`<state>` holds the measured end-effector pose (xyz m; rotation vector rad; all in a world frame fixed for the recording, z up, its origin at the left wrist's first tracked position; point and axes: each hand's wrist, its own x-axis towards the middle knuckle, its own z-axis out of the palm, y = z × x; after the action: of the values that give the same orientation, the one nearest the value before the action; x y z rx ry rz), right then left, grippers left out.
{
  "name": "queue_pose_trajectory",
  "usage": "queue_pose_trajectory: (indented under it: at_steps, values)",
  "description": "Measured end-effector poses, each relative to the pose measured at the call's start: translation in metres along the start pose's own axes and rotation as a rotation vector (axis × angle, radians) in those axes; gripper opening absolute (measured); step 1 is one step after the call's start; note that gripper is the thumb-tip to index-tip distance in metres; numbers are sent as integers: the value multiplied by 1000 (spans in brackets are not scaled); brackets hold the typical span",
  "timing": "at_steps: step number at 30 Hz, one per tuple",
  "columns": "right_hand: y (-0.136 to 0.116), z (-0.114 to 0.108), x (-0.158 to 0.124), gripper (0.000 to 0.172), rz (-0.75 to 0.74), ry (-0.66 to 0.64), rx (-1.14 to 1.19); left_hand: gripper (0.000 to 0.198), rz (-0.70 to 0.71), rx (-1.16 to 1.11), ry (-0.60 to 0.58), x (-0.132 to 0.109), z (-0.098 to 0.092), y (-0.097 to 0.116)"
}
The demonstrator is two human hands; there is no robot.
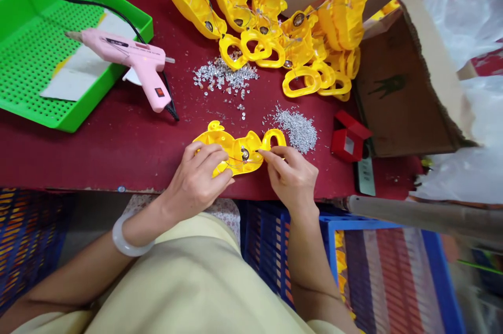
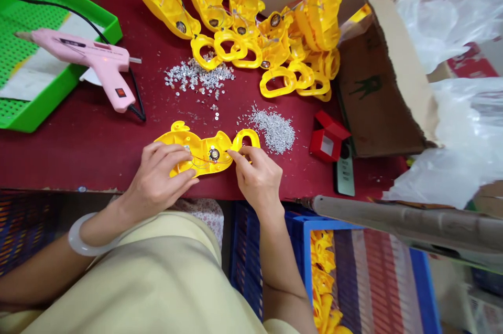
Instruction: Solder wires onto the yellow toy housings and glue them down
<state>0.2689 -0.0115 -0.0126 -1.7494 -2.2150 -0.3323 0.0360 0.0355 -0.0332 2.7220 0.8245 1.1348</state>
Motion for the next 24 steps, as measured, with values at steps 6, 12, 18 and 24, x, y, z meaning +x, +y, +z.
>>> queue_pose_trajectory:
  at_steps: [6,12,18,24]
  values:
    - [-1,6,-4,32,88,11,141,9,-7,-2,-16,0,1,-1]
    - [-4,12,-6,29,236,66,383,8,-11,-33,2,0,0,-1]
    - [-10,12,-12,33,196,92,373,12,26,-62,-63,1,2,-1]
    - [-22,13,-22,33,130,185,280,11,36,-51,-54,-1,5,-1]
